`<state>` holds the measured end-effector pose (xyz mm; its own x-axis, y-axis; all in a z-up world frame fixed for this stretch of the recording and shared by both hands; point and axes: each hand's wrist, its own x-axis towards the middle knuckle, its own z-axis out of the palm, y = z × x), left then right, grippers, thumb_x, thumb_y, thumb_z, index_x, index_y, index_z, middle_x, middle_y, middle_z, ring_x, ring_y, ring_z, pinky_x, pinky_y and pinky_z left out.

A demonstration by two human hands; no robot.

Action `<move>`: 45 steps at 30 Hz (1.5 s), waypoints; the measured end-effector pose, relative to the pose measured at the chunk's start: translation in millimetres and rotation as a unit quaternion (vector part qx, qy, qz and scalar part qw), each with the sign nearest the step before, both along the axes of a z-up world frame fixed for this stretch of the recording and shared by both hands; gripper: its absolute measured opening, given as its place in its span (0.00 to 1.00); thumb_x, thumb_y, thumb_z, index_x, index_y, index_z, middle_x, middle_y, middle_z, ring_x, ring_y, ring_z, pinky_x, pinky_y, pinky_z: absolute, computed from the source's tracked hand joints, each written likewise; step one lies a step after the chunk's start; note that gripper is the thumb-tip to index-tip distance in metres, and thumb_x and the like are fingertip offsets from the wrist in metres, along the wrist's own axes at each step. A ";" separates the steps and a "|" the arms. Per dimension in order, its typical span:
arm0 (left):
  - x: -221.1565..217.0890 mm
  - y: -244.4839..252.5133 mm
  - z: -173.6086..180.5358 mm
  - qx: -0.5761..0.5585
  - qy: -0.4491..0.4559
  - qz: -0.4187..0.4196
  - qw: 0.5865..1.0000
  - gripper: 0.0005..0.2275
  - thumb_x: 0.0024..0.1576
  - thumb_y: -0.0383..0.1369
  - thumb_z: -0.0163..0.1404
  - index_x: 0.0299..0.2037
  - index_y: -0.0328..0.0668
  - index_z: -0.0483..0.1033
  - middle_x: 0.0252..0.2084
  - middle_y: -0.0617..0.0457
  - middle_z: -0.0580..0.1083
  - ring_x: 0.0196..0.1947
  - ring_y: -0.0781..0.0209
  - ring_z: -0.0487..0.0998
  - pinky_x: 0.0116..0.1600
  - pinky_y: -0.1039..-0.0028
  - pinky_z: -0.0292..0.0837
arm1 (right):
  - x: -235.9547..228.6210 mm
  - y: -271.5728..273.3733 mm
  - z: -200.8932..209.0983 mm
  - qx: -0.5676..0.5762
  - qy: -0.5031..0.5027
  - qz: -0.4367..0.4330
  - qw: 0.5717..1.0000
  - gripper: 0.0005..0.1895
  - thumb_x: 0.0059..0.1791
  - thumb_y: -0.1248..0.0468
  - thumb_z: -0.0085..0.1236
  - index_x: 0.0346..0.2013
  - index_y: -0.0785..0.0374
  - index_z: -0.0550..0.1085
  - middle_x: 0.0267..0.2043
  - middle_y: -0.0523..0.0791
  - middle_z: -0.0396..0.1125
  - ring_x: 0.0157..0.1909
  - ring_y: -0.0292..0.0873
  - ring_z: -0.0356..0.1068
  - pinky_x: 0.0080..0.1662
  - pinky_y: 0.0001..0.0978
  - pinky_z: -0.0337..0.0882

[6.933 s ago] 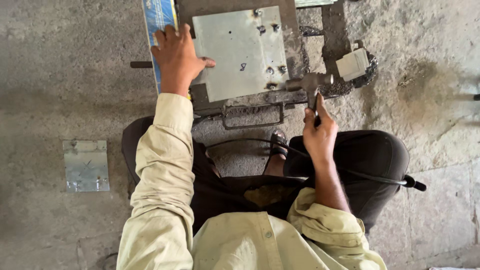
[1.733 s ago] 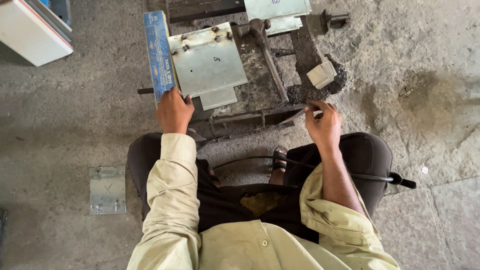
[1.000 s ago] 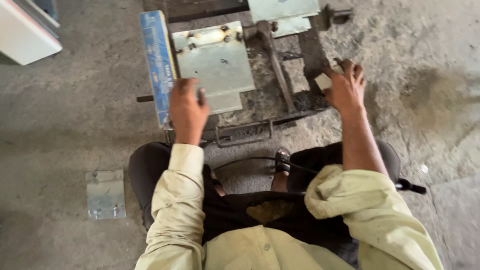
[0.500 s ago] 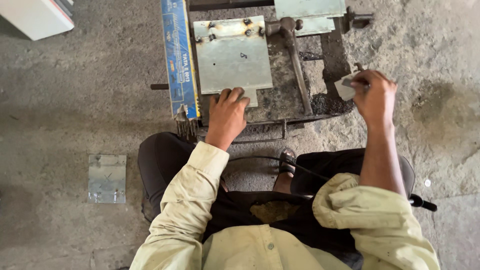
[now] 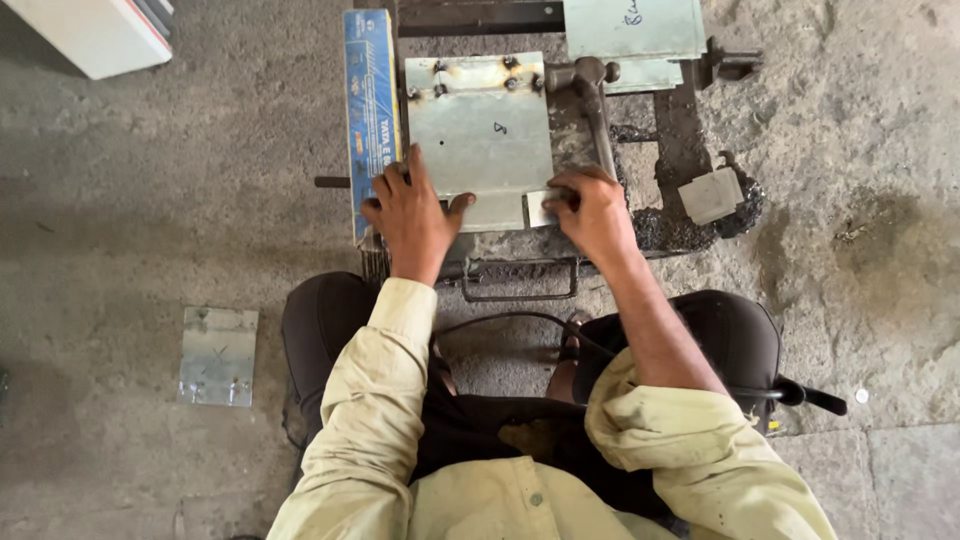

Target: The person sits on the floor and welds a small metal piece onto a larger metal plate using a handheld welding tool. They repeatedly hammer the welded area to flatten it and inspect the alignment before continuing to weld other sections.

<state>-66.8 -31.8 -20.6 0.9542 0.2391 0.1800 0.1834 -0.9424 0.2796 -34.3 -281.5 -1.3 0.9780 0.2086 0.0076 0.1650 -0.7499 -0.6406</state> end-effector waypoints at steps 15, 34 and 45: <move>9.2 -8.0 3.1 -0.069 0.025 -0.004 0.997 0.52 0.41 0.59 0.68 0.71 0.45 0.53 0.57 0.34 0.62 0.59 0.32 0.62 0.49 0.26 0.55 | -19.4 8.5 15.2 -0.033 -0.036 0.045 0.998 0.20 0.39 0.64 0.77 0.41 0.69 0.81 0.46 0.53 0.74 0.44 0.52 0.77 0.49 0.37 0.78; 29.3 -7.9 -16.6 -0.239 0.016 0.048 0.970 0.42 0.42 0.45 0.74 0.56 0.50 0.50 0.53 0.34 0.57 0.56 0.39 0.55 0.51 0.44 0.50 | -20.5 0.5 -4.5 -0.036 -0.043 0.051 0.997 0.19 0.42 0.62 0.75 0.41 0.72 0.80 0.45 0.55 0.74 0.40 0.49 0.79 0.43 0.35 0.82; 27.8 -8.6 -11.8 -0.238 0.008 0.045 0.970 0.40 0.42 0.42 0.74 0.53 0.50 0.50 0.51 0.36 0.57 0.56 0.40 0.55 0.49 0.45 0.51 | -21.8 1.5 -1.0 -0.027 -0.081 0.048 0.995 0.22 0.39 0.61 0.77 0.40 0.71 0.79 0.42 0.53 0.75 0.40 0.47 0.78 0.44 0.35 0.81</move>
